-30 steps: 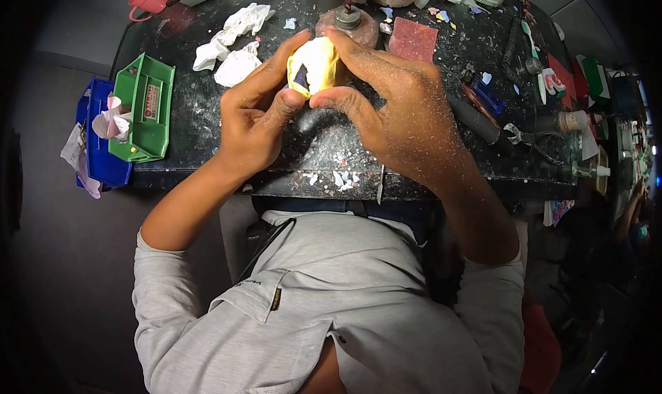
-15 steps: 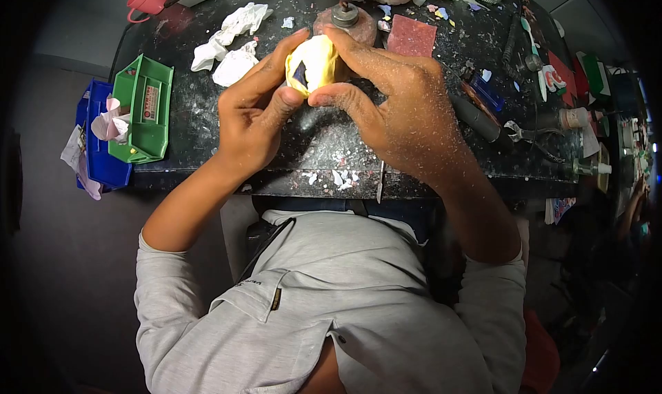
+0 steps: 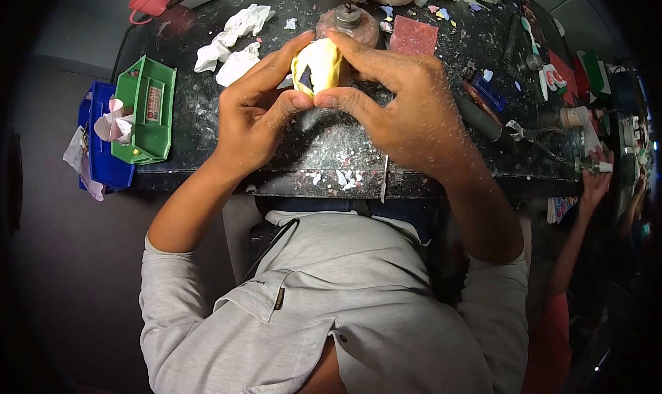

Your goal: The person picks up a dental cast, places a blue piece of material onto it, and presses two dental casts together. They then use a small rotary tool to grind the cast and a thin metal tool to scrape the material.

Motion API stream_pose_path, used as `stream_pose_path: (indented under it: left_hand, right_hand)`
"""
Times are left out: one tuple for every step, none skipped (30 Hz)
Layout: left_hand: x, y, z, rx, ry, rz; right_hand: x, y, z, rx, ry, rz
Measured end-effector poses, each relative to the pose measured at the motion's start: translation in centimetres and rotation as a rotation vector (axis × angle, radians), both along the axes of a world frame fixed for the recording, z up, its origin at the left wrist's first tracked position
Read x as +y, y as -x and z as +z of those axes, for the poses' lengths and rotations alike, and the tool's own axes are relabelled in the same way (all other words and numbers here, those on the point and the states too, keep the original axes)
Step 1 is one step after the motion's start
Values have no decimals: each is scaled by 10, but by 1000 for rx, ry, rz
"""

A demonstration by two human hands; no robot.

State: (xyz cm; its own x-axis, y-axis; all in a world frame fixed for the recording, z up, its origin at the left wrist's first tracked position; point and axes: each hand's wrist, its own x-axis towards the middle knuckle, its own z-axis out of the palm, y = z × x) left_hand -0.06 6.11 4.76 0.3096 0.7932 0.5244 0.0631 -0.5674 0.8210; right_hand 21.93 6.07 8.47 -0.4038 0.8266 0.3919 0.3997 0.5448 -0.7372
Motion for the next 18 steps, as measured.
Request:
stream_pose_path:
  left_hand:
    - [-2,0,2,-34,85,-17]
    - [-3,0,4,-66,168,-36]
    - [-1,0,5,-62,164,-36]
    - [0,0,5,-168,262,-29]
    - [2,1,6,-273,361,-20]
    - [6,7,5,-226,377,-5]
    - [8,11,7,-257,438,-55]
    - [11,14,9,-289,498,-105]
    - [13,15,10,-285,497,-104]
    - [14,16,11,-370,554,-173]
    - [15,16,12,-457,610,-242]
    - [15,16,12,-456,609,-240]
    - [15,16,13,-471,625,-255]
    - [15,16,14,-485,642,-270]
    - [16,17,14,-484,641,-270]
    - [17,17,13,-492,651,-290]
    - [17,17,13,-501,661,-312]
    - [17,16,12,-500,663,-312]
  right_hand:
    - [0,-1,0,116,139,13]
    - [1,-3,0,234,274,25]
    - [2,-8,0,321,336,47]
    - [4,-15,3,324,333,51]
    - [7,-23,6,289,442,71]
    - [9,-28,9,255,551,89]
    - [9,-30,11,202,545,85]
    - [9,-30,12,208,543,87]
    - [9,-29,13,203,601,78]
    - [9,-28,14,197,659,70]
    - [9,-28,13,199,659,72]
    - [8,-27,11,159,650,55]
    - [8,-26,10,120,639,39]
    - [7,-26,8,121,637,40]
    - [6,-26,7,143,667,1]
    - [6,-26,6,164,696,-40]
    - [7,-28,6,165,697,-41]
    - [9,-33,7,98,666,-75]
